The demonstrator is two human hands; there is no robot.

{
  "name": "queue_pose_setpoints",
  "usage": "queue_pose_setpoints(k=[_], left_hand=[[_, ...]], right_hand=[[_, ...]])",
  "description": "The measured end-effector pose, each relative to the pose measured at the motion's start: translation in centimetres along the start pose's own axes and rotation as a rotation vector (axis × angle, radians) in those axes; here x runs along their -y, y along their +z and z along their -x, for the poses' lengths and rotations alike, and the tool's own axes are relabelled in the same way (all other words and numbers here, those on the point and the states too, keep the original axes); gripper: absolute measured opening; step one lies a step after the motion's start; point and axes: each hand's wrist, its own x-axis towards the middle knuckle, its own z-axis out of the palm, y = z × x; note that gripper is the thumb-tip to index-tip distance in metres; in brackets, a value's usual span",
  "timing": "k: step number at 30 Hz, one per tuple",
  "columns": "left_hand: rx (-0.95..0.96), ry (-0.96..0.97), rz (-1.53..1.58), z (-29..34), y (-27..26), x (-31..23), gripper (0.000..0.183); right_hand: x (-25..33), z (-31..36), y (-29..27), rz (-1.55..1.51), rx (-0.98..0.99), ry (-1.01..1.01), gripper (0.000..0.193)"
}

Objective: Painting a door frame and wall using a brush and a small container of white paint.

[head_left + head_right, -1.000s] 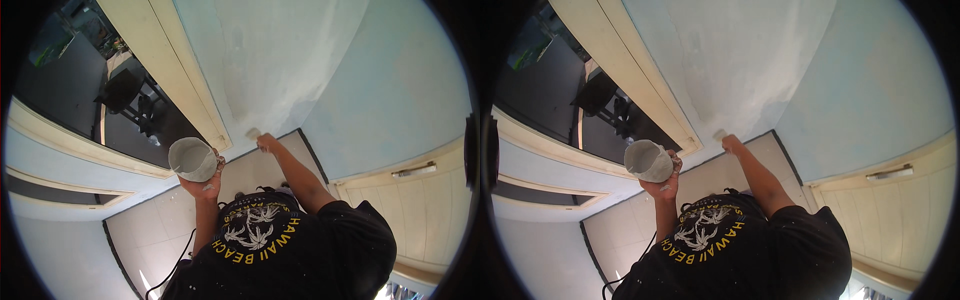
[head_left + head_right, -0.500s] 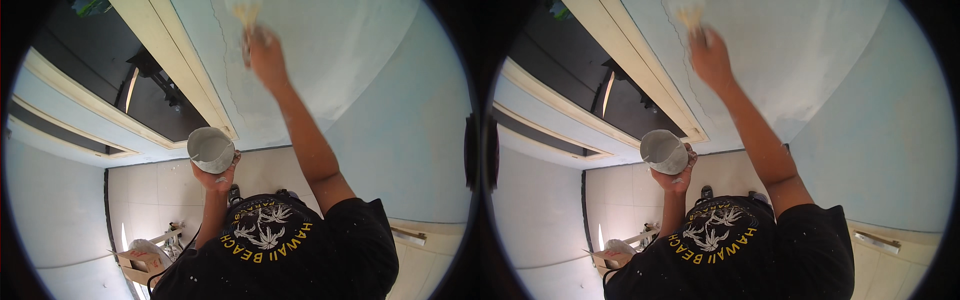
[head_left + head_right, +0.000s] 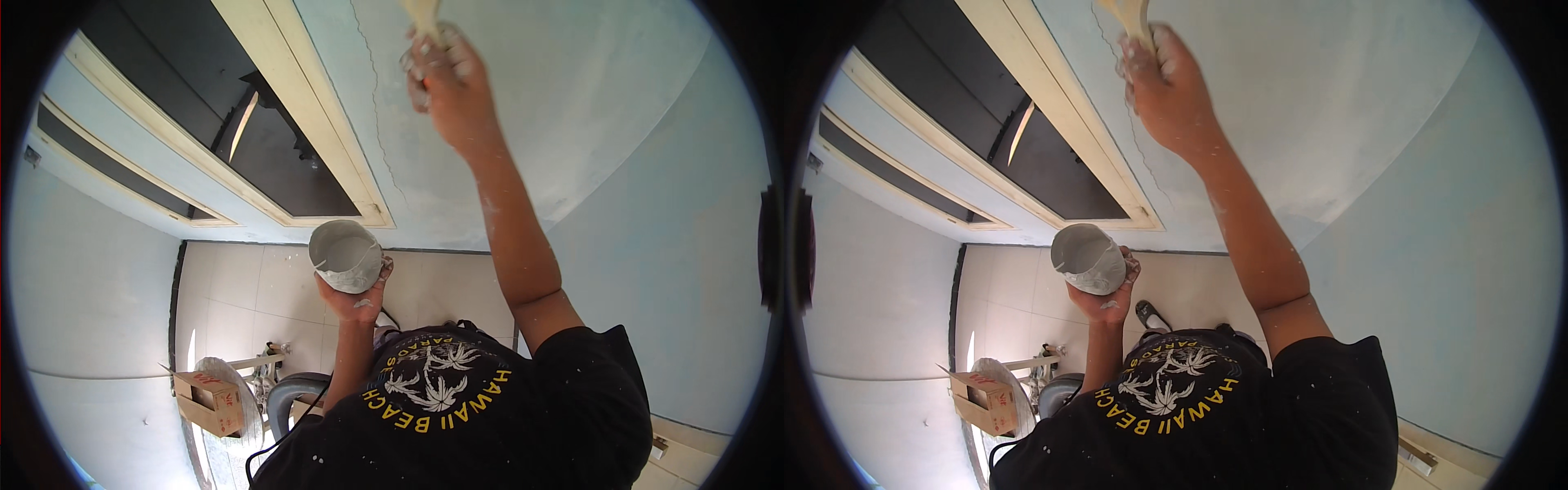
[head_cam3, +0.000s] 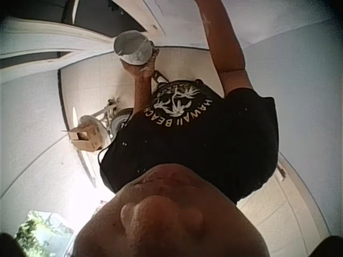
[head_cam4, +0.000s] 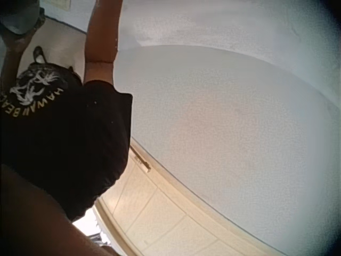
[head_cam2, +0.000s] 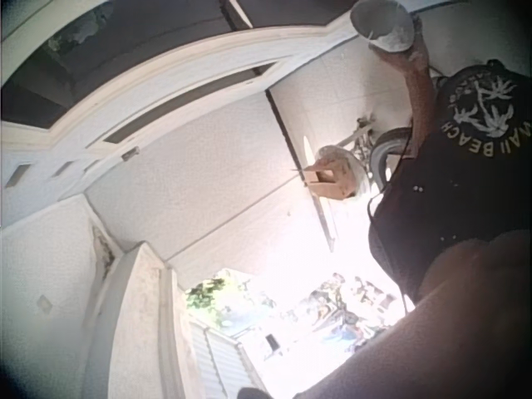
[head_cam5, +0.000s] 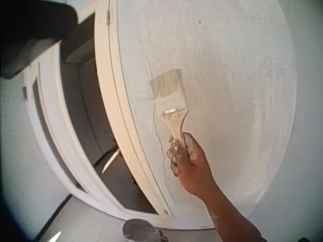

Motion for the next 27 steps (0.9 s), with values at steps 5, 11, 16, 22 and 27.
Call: queue_pose_setpoints(k=[5,11,16,22,27], left_hand=[[0.16,-0.047,0.024,0.4,0.7,0.9,0.07],[0.121,-0.113,0.002,0.6,3.1,0.8,0.069],[0.243,-0.19,-0.016,0.7,5.5,0.7,0.064],[0.252,-0.256,0.028,2.3,10.6,-1.8,0.061],[0.333,-0.267,-0.013,3.6,13.9,-3.5,0.06]], right_hand=[[4.9,5.1,-3.4,-0.152,0.06,0.049,0.022],[5.1,13.6,-8.1,0.375,-0.039,0.476,0.031],[14.9,15.3,-6.6,0.694,-0.018,0.436,0.032],[22.6,14.7,0.5,0.93,0.153,0.3,0.032],[29.3,10.6,8.7,1.212,0.338,0.31,0.022]])
